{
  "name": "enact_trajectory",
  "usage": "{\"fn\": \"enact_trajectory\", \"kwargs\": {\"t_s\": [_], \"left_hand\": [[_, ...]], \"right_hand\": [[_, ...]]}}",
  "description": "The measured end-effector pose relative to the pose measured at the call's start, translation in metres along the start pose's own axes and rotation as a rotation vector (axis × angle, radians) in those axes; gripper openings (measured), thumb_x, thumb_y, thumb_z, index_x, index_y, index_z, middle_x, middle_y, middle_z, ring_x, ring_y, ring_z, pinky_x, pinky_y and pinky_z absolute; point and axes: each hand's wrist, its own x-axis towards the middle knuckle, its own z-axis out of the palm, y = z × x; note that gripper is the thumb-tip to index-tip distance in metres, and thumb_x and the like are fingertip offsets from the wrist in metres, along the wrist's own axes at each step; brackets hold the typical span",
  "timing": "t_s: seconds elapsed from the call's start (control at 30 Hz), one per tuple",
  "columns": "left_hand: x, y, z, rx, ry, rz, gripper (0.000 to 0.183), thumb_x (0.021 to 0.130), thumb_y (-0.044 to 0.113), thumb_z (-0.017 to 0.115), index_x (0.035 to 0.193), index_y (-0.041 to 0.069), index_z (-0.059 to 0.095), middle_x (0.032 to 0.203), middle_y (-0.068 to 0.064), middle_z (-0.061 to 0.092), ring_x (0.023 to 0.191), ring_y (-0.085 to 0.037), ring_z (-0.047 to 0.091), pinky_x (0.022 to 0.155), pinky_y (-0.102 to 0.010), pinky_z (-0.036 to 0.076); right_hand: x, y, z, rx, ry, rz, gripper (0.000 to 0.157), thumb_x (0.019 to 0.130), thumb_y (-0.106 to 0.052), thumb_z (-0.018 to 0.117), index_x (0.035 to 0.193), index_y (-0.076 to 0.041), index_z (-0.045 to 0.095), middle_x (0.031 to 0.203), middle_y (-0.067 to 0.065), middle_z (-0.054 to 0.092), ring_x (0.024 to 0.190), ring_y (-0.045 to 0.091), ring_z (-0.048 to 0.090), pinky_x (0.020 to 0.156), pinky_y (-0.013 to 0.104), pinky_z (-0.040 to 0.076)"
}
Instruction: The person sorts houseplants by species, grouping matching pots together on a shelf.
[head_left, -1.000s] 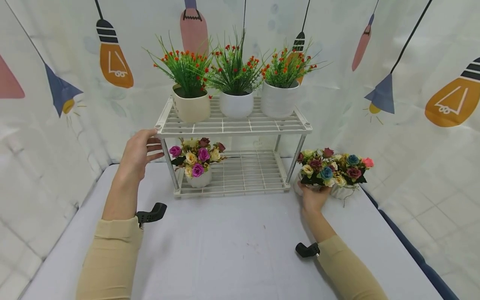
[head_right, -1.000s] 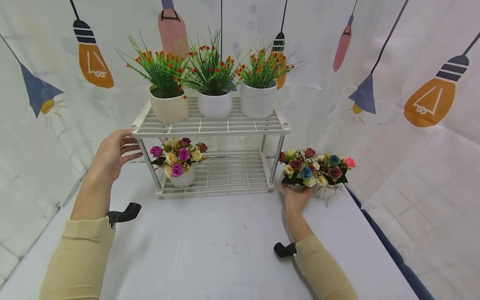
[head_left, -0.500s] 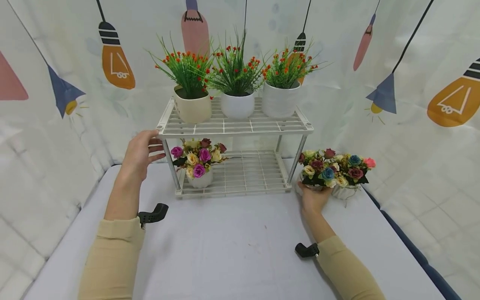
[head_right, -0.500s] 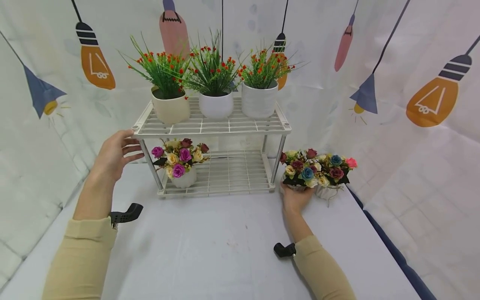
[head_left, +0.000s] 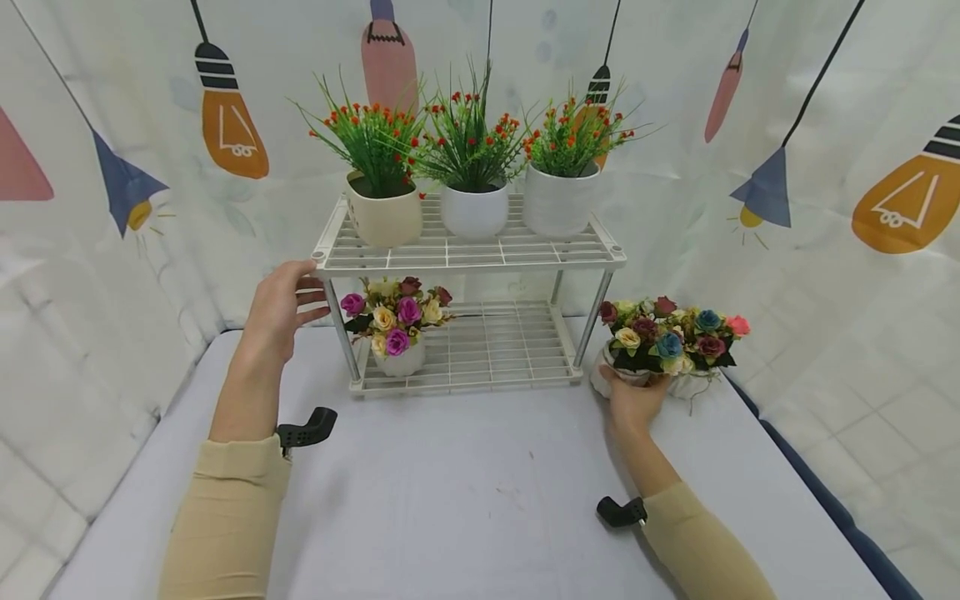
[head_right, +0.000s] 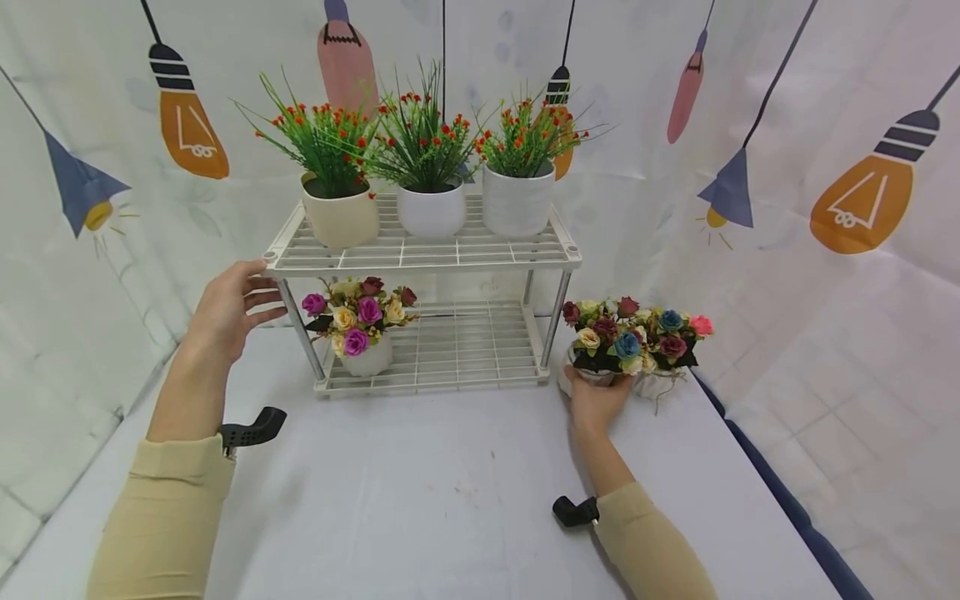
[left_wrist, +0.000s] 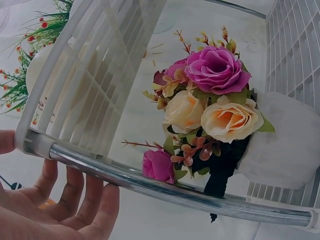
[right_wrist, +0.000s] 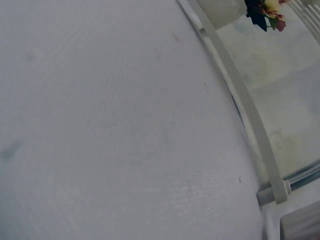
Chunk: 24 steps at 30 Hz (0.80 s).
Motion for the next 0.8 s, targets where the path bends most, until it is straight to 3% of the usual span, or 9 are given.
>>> {"fn": "enact_trajectory", "kwargs": {"t_s": [0.17, 0.3, 0.43, 0.67, 0.8], "left_hand": [[0.001, 0.0, 0.001, -0.003, 0.006, -0.002, 0.038, 0.108, 0.05, 0.04, 0.124, 0.019, 0.056, 0.119, -0.006, 0.054, 0.106, -0.019, 0.057, 0.093, -0.039, 0.049], [0.001, 0.0, 0.001, -0.008, 0.01, -0.007, 0.034, 0.108, 0.049, 0.04, 0.12, 0.022, 0.056, 0.118, -0.004, 0.054, 0.105, -0.018, 0.057, 0.093, -0.039, 0.049], [0.001, 0.0, 0.002, -0.01, 0.011, -0.01, 0.035, 0.108, 0.05, 0.04, 0.121, 0.022, 0.057, 0.117, -0.003, 0.055, 0.105, -0.017, 0.057, 0.094, -0.041, 0.048], [0.002, 0.0, 0.002, -0.01, 0.017, -0.016, 0.038, 0.108, 0.05, 0.041, 0.123, 0.019, 0.058, 0.116, -0.002, 0.055, 0.105, -0.017, 0.057, 0.094, -0.04, 0.048], [0.002, 0.0, 0.002, -0.019, 0.018, -0.015, 0.036, 0.108, 0.049, 0.042, 0.122, 0.02, 0.057, 0.115, -0.002, 0.055, 0.104, -0.017, 0.057, 0.091, -0.038, 0.049]], "right_hand": [[-0.013, -0.013, -0.006, -0.023, -0.032, 0.004, 0.108, 0.076, -0.007, 0.092, 0.16, -0.015, 0.025, 0.158, 0.011, 0.04, 0.145, 0.023, 0.036, 0.119, 0.029, 0.026], [-0.029, -0.025, -0.006, 0.006, -0.054, 0.002, 0.103, 0.076, -0.003, 0.091, 0.157, -0.009, 0.028, 0.15, 0.018, 0.042, 0.137, 0.027, 0.043, 0.113, 0.033, 0.037], [-0.046, -0.033, -0.004, 0.035, -0.084, 0.008, 0.096, 0.076, -0.001, 0.09, 0.154, -0.008, 0.033, 0.141, 0.014, 0.045, 0.127, 0.023, 0.048, 0.101, 0.027, 0.047], [-0.071, -0.035, 0.001, 0.089, -0.172, -0.03, 0.091, 0.077, 0.003, 0.089, 0.151, -0.007, 0.036, 0.138, 0.01, 0.044, 0.124, 0.019, 0.048, 0.094, 0.02, 0.049], [-0.086, -0.034, 0.006, 0.055, -0.245, -0.054, 0.093, 0.077, -0.002, 0.091, 0.152, -0.008, 0.036, 0.142, 0.011, 0.044, 0.123, 0.022, 0.046, 0.086, 0.017, 0.051]]}}
